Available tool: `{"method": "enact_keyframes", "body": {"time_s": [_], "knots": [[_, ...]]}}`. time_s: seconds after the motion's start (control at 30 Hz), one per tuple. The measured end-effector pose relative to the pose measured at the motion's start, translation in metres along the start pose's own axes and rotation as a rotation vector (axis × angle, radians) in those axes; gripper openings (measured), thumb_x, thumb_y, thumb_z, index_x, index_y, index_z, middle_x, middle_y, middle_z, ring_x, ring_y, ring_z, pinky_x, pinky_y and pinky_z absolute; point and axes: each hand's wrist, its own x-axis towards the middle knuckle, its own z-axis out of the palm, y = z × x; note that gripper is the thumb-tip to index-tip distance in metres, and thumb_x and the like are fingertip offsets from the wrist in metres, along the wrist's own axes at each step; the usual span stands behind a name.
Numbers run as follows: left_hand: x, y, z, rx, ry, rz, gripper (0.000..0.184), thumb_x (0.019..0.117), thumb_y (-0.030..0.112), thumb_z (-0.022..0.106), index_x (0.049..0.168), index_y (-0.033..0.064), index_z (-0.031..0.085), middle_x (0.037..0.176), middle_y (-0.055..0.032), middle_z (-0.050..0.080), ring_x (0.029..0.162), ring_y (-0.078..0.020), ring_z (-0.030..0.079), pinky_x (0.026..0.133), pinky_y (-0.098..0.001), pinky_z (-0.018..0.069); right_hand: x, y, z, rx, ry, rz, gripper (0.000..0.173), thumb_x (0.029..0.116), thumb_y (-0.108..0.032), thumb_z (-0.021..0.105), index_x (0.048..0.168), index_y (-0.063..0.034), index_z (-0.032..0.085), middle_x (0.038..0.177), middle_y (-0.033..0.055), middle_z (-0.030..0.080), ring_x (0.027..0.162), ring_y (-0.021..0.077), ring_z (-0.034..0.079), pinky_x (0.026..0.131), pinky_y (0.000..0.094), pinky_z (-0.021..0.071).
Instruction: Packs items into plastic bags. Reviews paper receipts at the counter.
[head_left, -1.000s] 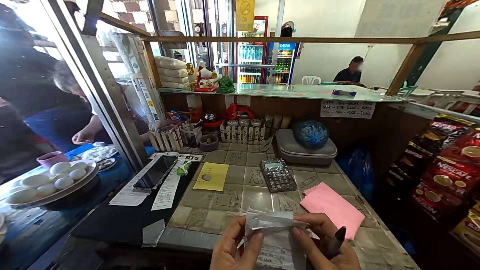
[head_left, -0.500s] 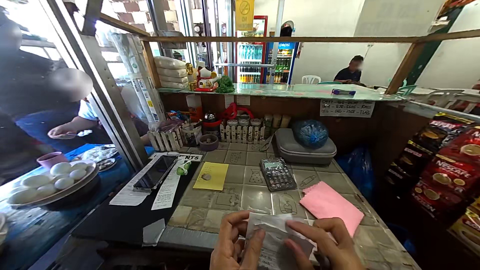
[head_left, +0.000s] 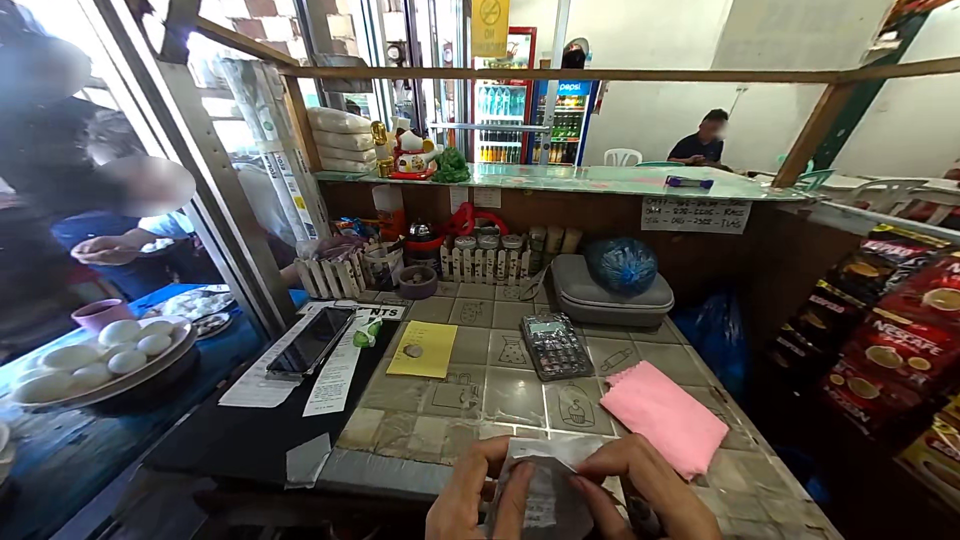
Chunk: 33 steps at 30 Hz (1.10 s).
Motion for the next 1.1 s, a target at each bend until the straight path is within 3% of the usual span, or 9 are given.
{"method": "enact_keyframes", "body": {"time_s": [0.27,0.43,0.53,0.63,0.7,0.77,0.9,1.0,1.1], "knots": [[-0.004,-0.002,0.003,0.023,-0.038,0.063,0.017,0.1011,0.01,0.063,0.107,-0.0044,0.068,0.098,-0.0103,0.067,0.085,-0.0093,0.068,0.075,-0.0234,0.0599,0.006,-0.005,-0.002,0.041,0.011,0.019,0.008,0.0917,-0.008,0.074,0.098,-0.0028,0.074,0.094,0.0068,0.067,0.079,0.008,0.062,0.064,0.0201,0.0508],[-0.002,0.0,0.002,-0.008,-0.037,0.034,0.016,0.0999,0.012,0.065,0.102,-0.0035,0.068,0.095,-0.0087,0.069,0.083,-0.0096,0.069,0.074,-0.0247,0.0614,0.008,-0.007,-0.003,0.054,0.026,0.038,0.009,0.0916,-0.009,0.074,0.098,-0.0034,0.074,0.091,0.0047,0.067,0.071,0.0037,0.056,0.058,0.0166,0.0437],[0.003,0.001,0.0,-0.04,-0.04,0.016,0.015,0.1003,0.012,0.065,0.103,-0.0023,0.068,0.095,-0.0069,0.07,0.083,-0.0093,0.07,0.072,-0.0251,0.0613,0.014,-0.004,-0.004,0.013,0.034,0.062,0.018,0.0912,-0.019,0.076,0.106,-0.009,0.075,0.099,0.0035,0.067,0.074,0.0025,0.057,0.059,0.0167,0.0464],[0.021,0.007,-0.004,-0.128,-0.058,-0.073,0.015,0.1008,0.015,0.064,0.106,0.0007,0.068,0.093,-0.0022,0.072,0.082,-0.0076,0.071,0.074,-0.0252,0.0619,0.032,0.007,-0.009,0.021,-0.035,0.144,0.032,0.0893,-0.042,0.076,0.115,-0.0225,0.075,0.107,-0.0033,0.064,0.074,0.0005,0.055,0.06,0.0194,0.0473],[0.038,0.004,-0.006,-0.199,-0.082,-0.132,0.018,0.1015,0.021,0.063,0.106,0.0051,0.069,0.09,-0.0012,0.073,0.08,-0.0083,0.071,0.074,-0.0257,0.061,0.048,0.011,-0.018,0.195,-0.161,0.275,0.026,0.0879,-0.04,0.078,0.106,-0.0215,0.074,0.091,-0.0074,0.067,0.065,0.0004,0.058,0.056,0.0193,0.0499],[0.052,-0.001,-0.009,-0.268,-0.147,-0.198,0.023,0.1035,0.029,0.059,0.11,0.0099,0.069,0.091,-0.0038,0.073,0.079,-0.0117,0.071,0.073,-0.0269,0.0606,0.063,0.006,-0.021,0.411,-0.216,0.43,0.016,0.0891,-0.027,0.079,0.099,-0.0171,0.072,0.071,-0.0023,0.067,0.048,0.0019,0.051,0.045,0.0175,0.0421],[0.061,-0.008,-0.01,-0.391,-0.322,-0.343,0.034,0.1076,0.033,0.05,0.126,0.0085,0.065,0.101,-0.0085,0.074,0.089,-0.0177,0.074,0.081,-0.0345,0.0626,0.087,0.003,-0.02,0.495,-0.097,0.522,0.014,0.0932,-0.024,0.074,0.102,-0.0146,0.071,0.07,0.0054,0.065,0.046,0.0072,0.05,0.042,0.0202,0.0403],[0.052,-0.013,-0.005,-0.422,-0.359,-0.367,0.031,0.1083,0.026,0.05,0.122,0.0025,0.065,0.098,-0.0102,0.075,0.087,-0.0183,0.075,0.081,-0.035,0.0635,0.1,0.002,-0.021,0.489,-0.015,0.549,0.013,0.095,-0.024,0.073,0.102,-0.0129,0.07,0.073,0.0059,0.066,0.046,0.0076,0.051,0.04,0.0195,0.041],[0.046,-0.014,-0.002,-0.441,-0.334,-0.384,0.028,0.1081,0.021,0.05,0.123,0.0009,0.064,0.097,-0.0125,0.075,0.085,-0.0197,0.075,0.08,-0.0355,0.0638,0.103,0.007,-0.021,0.449,-0.014,0.553,0.014,0.0952,-0.028,0.073,0.102,-0.0161,0.069,0.07,0.0047,0.063,0.043,0.0064,0.047,0.037,0.0184,0.0358]]}}
